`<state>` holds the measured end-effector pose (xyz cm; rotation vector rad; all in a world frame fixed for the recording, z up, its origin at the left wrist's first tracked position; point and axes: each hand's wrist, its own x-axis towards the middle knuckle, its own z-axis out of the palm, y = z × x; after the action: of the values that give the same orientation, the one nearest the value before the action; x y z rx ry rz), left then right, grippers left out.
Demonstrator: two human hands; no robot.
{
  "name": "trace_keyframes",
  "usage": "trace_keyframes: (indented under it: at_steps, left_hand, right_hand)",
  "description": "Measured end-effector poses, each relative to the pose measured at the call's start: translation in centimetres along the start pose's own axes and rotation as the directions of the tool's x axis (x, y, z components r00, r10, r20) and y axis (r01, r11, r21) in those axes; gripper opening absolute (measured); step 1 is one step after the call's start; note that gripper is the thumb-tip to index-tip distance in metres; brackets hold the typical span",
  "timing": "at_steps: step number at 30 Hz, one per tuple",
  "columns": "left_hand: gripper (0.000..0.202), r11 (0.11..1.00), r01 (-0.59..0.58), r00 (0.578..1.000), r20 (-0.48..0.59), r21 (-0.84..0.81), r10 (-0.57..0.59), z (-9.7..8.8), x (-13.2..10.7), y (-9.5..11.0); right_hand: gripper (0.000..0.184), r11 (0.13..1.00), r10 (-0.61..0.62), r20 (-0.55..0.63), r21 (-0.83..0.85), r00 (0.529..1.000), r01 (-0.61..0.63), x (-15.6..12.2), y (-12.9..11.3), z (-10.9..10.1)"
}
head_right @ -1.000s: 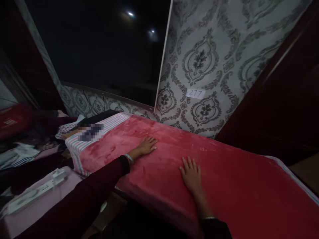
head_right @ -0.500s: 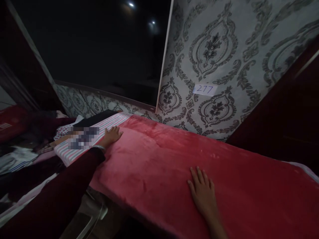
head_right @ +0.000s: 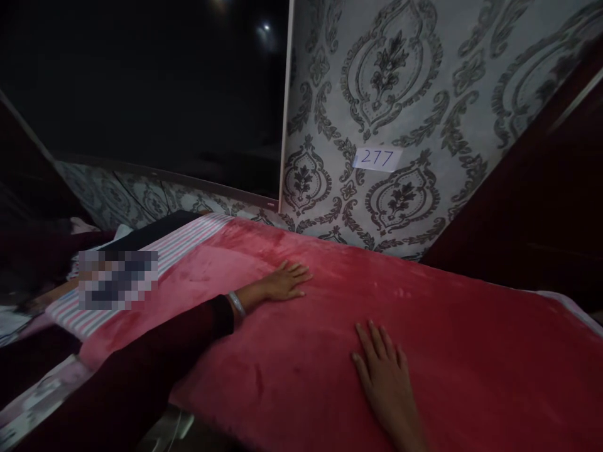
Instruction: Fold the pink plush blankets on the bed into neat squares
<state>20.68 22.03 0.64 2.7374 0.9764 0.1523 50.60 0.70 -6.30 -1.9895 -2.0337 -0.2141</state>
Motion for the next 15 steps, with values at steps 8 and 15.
trace_keyframes:
  at_steps: [8,15]
  left_hand:
    - [0.063,0.738,0.661,0.750,-0.118,0.136,-0.650,-6.0,-6.6,-12.6]
    - [0.065,0.482,0.869,0.494,-0.256,0.111,-0.831,-7.9,-11.6,-17.0]
  right_hand:
    - [0.063,1.000,-0.010,-0.027,0.021,1.000,0.011,-0.4,0.6,0.7]
    - [0.061,0.999,-0.010,-0.027,0.031,1.000,0.010,-0.3,0.4,0.5]
